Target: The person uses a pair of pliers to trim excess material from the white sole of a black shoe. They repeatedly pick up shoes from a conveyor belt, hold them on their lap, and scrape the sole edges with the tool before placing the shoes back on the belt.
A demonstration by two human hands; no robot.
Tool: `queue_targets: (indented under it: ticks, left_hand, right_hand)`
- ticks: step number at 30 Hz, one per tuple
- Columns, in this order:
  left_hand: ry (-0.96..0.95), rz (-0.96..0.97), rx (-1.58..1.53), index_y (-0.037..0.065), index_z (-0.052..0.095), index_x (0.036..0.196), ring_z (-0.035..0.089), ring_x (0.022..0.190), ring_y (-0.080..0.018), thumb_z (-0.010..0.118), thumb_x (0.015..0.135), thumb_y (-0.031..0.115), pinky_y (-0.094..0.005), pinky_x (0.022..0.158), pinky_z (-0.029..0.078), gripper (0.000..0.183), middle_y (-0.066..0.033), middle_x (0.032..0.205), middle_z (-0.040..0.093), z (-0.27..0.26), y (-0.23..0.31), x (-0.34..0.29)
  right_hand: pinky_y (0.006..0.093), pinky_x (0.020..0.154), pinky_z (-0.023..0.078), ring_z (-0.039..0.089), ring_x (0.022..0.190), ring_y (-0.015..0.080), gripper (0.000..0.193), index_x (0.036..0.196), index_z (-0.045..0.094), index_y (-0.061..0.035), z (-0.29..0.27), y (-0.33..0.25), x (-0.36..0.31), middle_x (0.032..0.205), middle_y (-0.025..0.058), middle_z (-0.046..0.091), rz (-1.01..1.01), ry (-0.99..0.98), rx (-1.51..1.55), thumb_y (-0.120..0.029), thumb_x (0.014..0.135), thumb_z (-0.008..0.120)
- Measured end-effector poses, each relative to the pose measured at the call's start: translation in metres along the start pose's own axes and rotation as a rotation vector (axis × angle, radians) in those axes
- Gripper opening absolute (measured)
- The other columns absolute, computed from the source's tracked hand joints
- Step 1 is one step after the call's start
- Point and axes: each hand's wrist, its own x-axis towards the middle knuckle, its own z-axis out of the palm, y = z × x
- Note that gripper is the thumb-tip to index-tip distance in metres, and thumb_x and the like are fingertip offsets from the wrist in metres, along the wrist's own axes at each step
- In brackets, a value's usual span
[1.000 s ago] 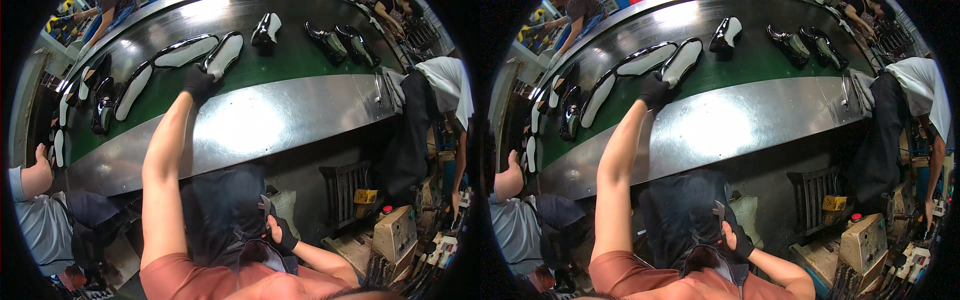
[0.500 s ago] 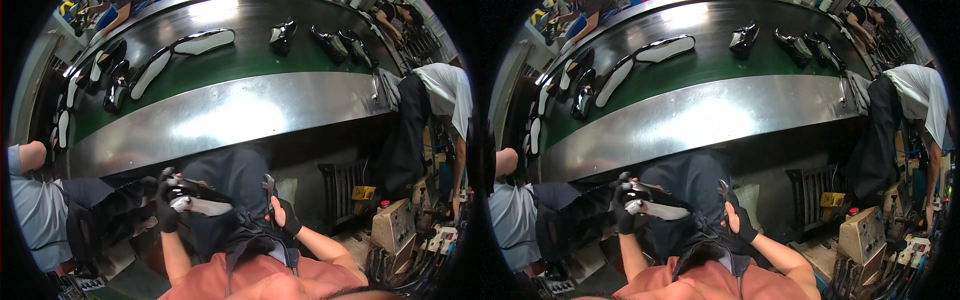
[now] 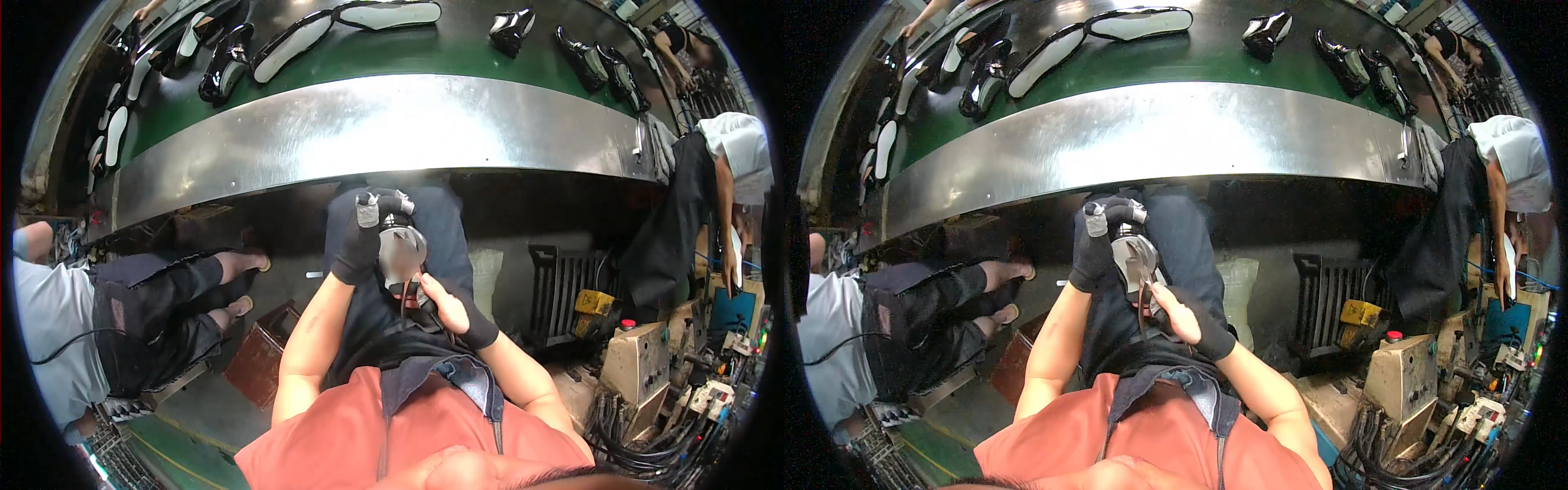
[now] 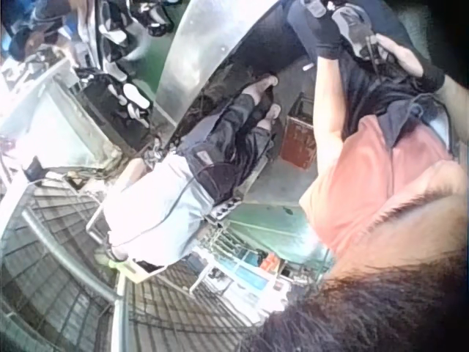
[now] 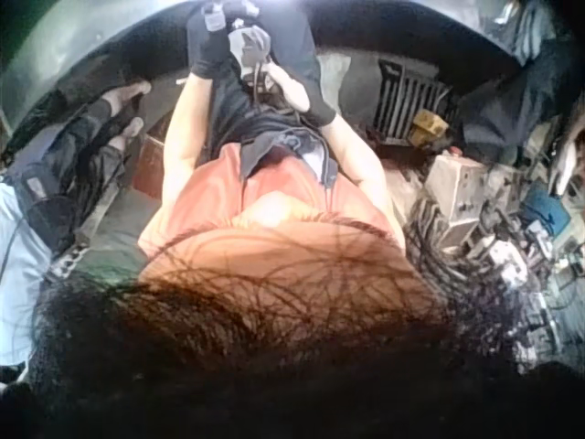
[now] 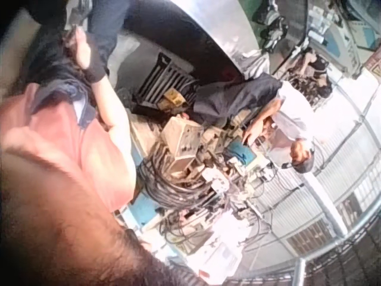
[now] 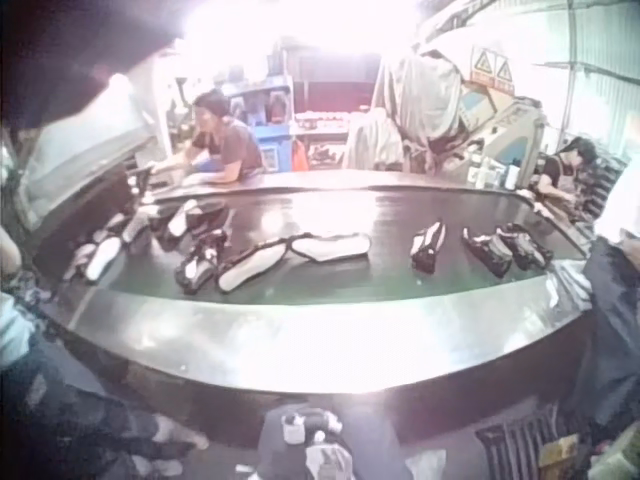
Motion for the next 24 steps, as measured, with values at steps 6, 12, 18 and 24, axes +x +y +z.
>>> queue_targets:
  ticks: [6, 12, 18, 24]
  left_hand:
    - [0.009, -0.017, -0.006, -0.001, 0.07, 0.085, 0.061, 0.093, -0.0248, 0.017, 0.092, 0.072, -0.036, 0.087, 0.046, 0.091, -0.0111, 0.094, 0.064, -0.003, -0.005, -0.014]
    - [0.025, -0.018, -0.136, 0.001, 0.07, 0.094, 0.057, 0.1, -0.0265, 0.024, 0.1, 0.054, -0.0393, 0.091, 0.043, 0.07, -0.0127, 0.099, 0.062, -0.007, -0.018, -0.023]
    - [0.079, -0.08, -0.069, 0.001, 0.07, 0.094, 0.059, 0.1, -0.0234, 0.027, 0.1, 0.056, -0.0373, 0.088, 0.045, 0.07, -0.0115, 0.098, 0.065, 0.001, -0.013, -0.015]
    - [0.151, -0.065, -0.167, 0.001, 0.07, 0.089, 0.061, 0.096, -0.0221, 0.032, 0.102, 0.045, -0.0356, 0.093, 0.044, 0.059, -0.0099, 0.094, 0.067, 0.004, -0.034, -0.01]
  right_hand:
    - [0.0396, 0.101, 0.046, 0.059, 0.115, 0.0365, 0.055, 0.134, 0.041, 0.0008, 0.0, -0.023, -0.008, 0.126, 0.0236, 0.055, 0.288, -0.159, 0.554, -0.044, 0.104, 0.03]
    - [0.0438, 0.098, 0.049, 0.06, 0.111, 0.0431, 0.056, 0.139, 0.036, -0.0018, -0.006, -0.025, 0.0, 0.129, 0.0258, 0.052, 0.342, -0.134, 0.453, -0.045, 0.104, 0.028]
    - [0.0342, 0.077, 0.054, 0.068, 0.08, 0.0254, 0.057, 0.108, 0.057, 0.0007, 0.003, -0.014, 0.018, 0.085, 0.0181, 0.068, 0.212, -0.054, 0.329, -0.047, 0.104, 0.026]
    - [0.0337, 0.053, 0.042, 0.051, 0.055, 0.0194, 0.042, 0.084, 0.057, -0.0062, 0.008, 0.004, 0.026, 0.062, 0.0047, 0.054, 0.189, 0.283, -0.29, -0.036, 0.104, 0.035]
